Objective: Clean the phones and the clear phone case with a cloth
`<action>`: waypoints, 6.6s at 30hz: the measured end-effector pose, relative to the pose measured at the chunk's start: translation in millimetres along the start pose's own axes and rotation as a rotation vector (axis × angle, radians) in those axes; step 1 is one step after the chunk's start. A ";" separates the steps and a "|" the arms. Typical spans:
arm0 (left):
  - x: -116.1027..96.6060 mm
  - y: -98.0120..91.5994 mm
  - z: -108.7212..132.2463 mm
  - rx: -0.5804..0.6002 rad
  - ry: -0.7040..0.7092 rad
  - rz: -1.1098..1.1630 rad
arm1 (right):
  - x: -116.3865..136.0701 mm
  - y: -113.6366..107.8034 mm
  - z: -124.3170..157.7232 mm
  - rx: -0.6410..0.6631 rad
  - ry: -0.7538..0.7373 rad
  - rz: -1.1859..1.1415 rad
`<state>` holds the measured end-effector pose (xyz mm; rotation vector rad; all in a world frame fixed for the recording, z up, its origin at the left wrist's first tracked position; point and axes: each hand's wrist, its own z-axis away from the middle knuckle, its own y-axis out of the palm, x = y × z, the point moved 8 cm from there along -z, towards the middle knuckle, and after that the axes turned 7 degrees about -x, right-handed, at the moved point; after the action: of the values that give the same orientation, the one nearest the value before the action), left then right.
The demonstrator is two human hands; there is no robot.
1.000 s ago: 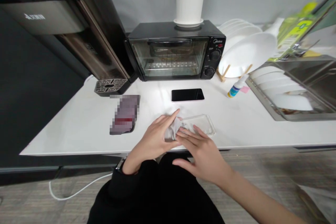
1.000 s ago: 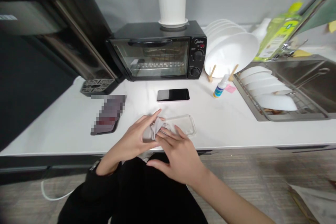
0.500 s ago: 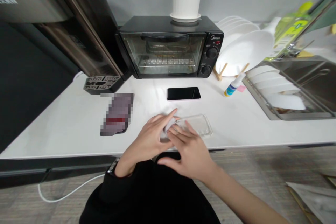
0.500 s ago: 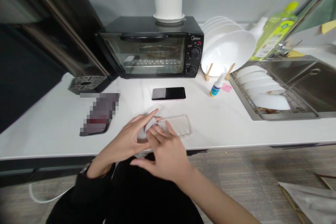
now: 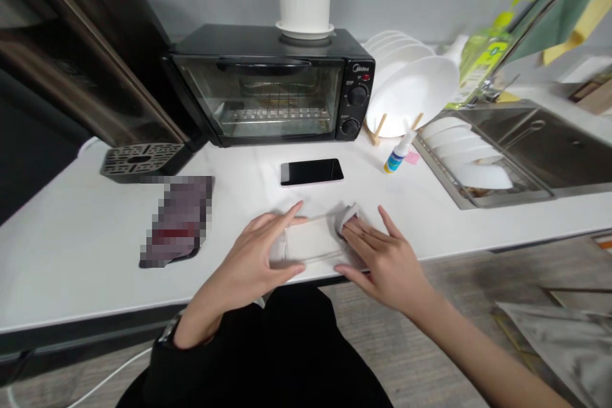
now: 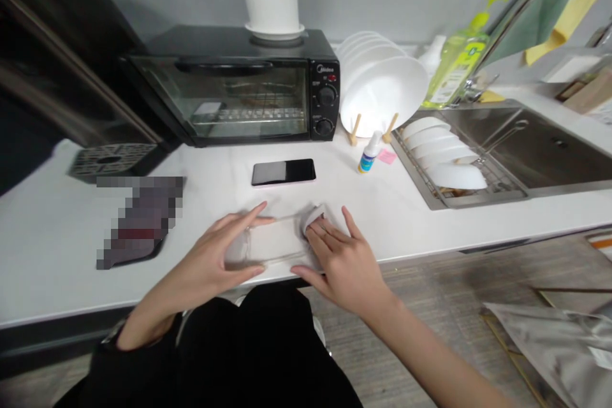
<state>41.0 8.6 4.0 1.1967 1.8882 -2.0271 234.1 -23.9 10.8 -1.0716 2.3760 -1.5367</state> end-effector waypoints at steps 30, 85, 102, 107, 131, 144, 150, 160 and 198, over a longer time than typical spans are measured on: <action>-1.5 -5.6 2.6 -0.023 -0.011 0.035 | 61.5 33.0 -23.2 0.064 -0.142 -0.291; 1.3 -7.2 4.5 -0.025 0.001 0.047 | 67.0 34.3 -21.6 0.048 -0.102 -0.258; 5.6 -8.1 4.8 -0.046 -0.007 0.058 | 83.2 50.4 -35.1 -0.038 -0.082 -0.220; -1.5 -6.6 5.4 -0.017 0.045 0.042 | 31.5 16.3 1.5 0.070 -0.090 -0.213; -1.5 -6.1 3.8 0.008 0.023 0.050 | -8.7 -6.3 9.2 0.007 -0.071 0.025; -0.6 -6.8 7.7 0.002 0.022 0.081 | 36.0 14.7 1.9 0.105 -0.096 -0.209; -3.3 -3.6 4.5 0.000 0.044 0.067 | 2.9 0.8 3.6 0.002 -0.066 0.025; 0.2 -4.6 8.2 0.014 0.011 0.016 | 70.4 32.9 -14.3 0.056 -0.112 -0.245; 0.3 -5.1 9.1 0.000 0.011 0.053 | 82.2 38.1 -13.3 -0.061 -0.126 -0.097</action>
<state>33.8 1.8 7.0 1.2470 1.8407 -1.9983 148.1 -55.2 7.3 -1.2737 2.3320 -1.3882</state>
